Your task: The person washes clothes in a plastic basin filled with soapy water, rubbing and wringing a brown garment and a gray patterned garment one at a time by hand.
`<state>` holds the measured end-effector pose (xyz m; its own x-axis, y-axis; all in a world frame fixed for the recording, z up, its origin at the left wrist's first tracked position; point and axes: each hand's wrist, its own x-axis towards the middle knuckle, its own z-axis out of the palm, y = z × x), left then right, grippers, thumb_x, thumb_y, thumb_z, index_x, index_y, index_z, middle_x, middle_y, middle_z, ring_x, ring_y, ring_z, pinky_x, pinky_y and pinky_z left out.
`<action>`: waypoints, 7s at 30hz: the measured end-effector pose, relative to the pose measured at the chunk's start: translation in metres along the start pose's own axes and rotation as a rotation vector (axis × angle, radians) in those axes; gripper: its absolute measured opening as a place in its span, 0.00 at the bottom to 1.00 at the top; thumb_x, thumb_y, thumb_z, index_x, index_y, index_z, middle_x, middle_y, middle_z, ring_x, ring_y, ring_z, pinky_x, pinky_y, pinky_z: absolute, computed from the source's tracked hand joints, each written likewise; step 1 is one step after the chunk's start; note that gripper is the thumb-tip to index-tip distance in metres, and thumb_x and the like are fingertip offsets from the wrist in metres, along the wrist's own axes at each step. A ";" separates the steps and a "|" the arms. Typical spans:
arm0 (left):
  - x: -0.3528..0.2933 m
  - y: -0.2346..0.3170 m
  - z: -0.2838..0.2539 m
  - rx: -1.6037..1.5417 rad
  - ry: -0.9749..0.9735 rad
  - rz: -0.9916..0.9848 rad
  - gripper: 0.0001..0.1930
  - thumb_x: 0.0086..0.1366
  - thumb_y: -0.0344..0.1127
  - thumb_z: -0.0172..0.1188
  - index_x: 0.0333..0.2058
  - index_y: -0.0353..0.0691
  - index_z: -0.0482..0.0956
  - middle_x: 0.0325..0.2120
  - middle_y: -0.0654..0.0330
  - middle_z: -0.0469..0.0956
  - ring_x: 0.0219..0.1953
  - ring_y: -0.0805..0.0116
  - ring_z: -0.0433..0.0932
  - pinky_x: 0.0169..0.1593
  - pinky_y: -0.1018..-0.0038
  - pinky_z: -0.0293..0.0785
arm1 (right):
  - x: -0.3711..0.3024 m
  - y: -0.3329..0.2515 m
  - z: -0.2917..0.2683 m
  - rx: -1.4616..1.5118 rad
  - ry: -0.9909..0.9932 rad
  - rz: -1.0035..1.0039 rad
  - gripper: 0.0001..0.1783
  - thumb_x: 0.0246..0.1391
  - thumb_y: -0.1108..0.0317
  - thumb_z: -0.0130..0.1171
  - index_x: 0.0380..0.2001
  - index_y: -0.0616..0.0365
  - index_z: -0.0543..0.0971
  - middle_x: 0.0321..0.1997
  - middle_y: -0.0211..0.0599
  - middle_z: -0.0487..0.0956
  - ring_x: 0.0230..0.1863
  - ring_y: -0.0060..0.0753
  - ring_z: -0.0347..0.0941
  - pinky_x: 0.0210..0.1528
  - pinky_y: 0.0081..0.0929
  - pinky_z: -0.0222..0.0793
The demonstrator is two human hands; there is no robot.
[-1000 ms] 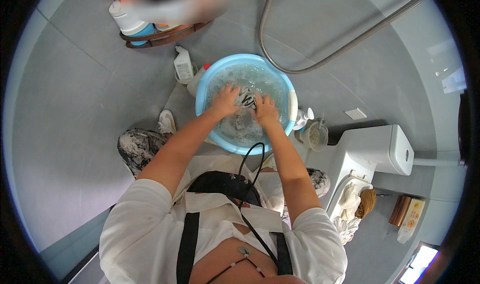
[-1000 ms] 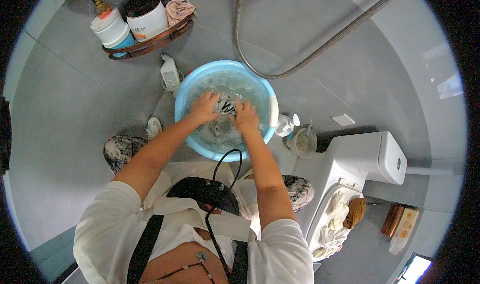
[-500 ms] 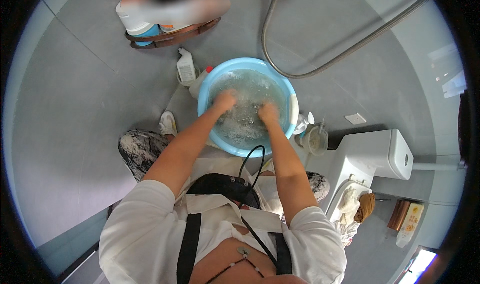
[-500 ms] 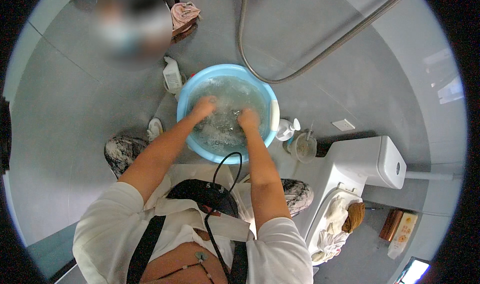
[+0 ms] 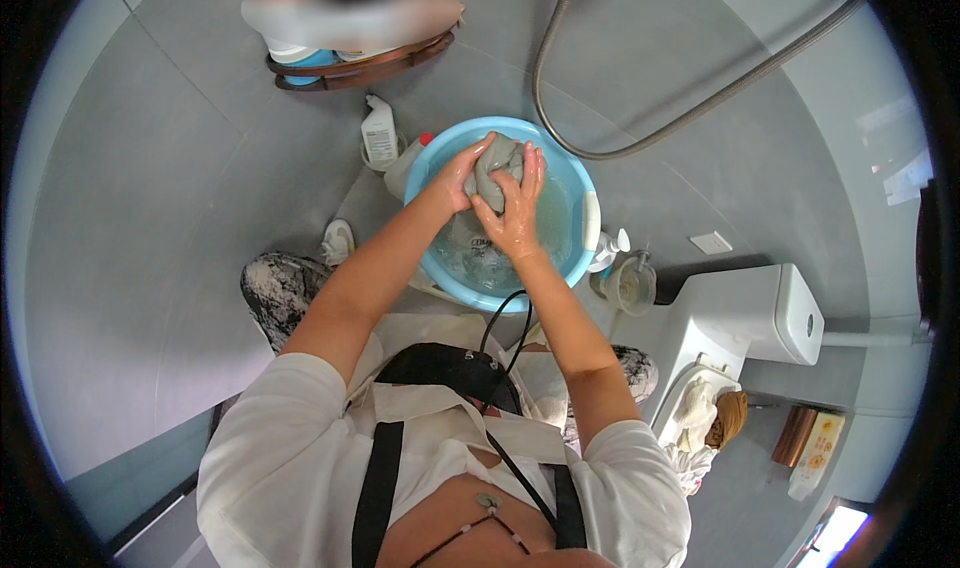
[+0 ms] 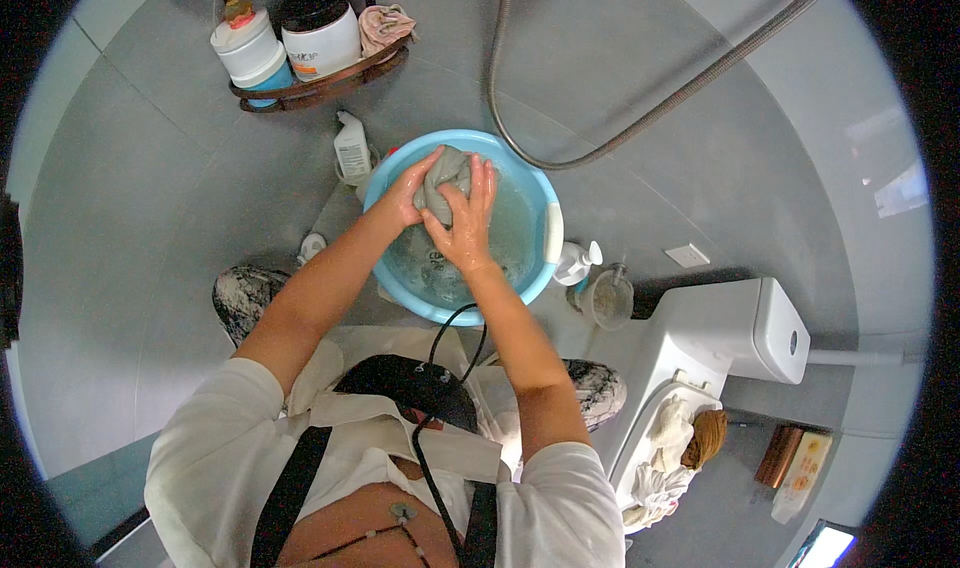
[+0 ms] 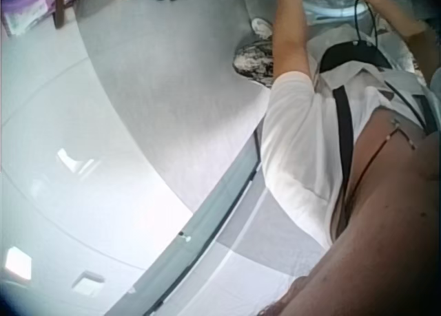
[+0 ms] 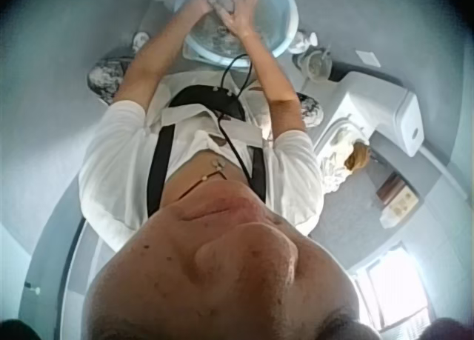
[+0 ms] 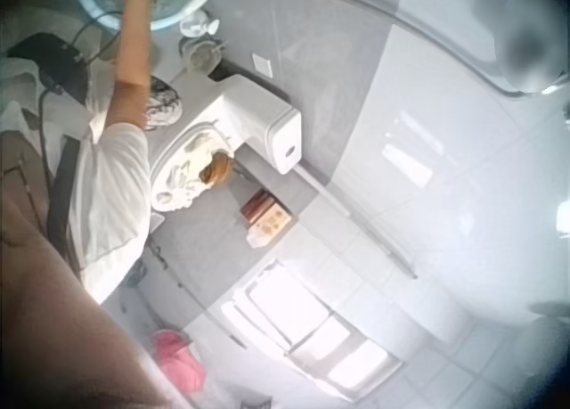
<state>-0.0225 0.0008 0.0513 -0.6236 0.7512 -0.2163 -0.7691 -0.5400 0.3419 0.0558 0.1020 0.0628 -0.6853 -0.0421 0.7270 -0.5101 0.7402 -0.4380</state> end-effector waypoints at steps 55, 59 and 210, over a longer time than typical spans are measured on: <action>-0.018 0.013 -0.005 0.472 0.258 0.551 0.19 0.60 0.40 0.48 0.48 0.40 0.62 0.48 0.55 0.62 0.52 0.61 0.62 0.53 0.67 0.59 | 0.033 0.060 -0.039 0.448 -0.362 0.955 0.09 0.41 0.70 0.50 0.29 0.61 0.73 0.24 0.33 0.73 0.26 0.28 0.69 0.30 0.23 0.66; -0.028 0.006 -0.054 0.915 0.485 0.393 0.23 0.56 0.30 0.49 0.51 0.40 0.58 0.51 0.53 0.60 0.54 0.60 0.60 0.54 0.67 0.58 | 0.070 0.023 -0.073 0.985 -0.024 1.096 0.09 0.42 0.68 0.50 0.29 0.59 0.73 0.25 0.35 0.74 0.27 0.32 0.70 0.32 0.29 0.68; 0.009 -0.095 -0.085 0.055 0.727 0.069 0.12 0.57 0.37 0.46 0.40 0.41 0.65 0.36 0.56 0.67 0.38 0.60 0.67 0.42 0.63 0.67 | -0.047 0.076 0.005 -0.407 -0.793 1.016 0.34 0.40 0.64 0.58 0.52 0.58 0.59 0.54 0.53 0.58 0.53 0.54 0.58 0.51 0.38 0.59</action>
<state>0.0332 0.0268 -0.0607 -0.6204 0.2643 -0.7384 -0.7287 -0.5425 0.4180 0.0471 0.1569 -0.0070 -0.8481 0.3679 -0.3812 0.4917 0.8145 -0.3079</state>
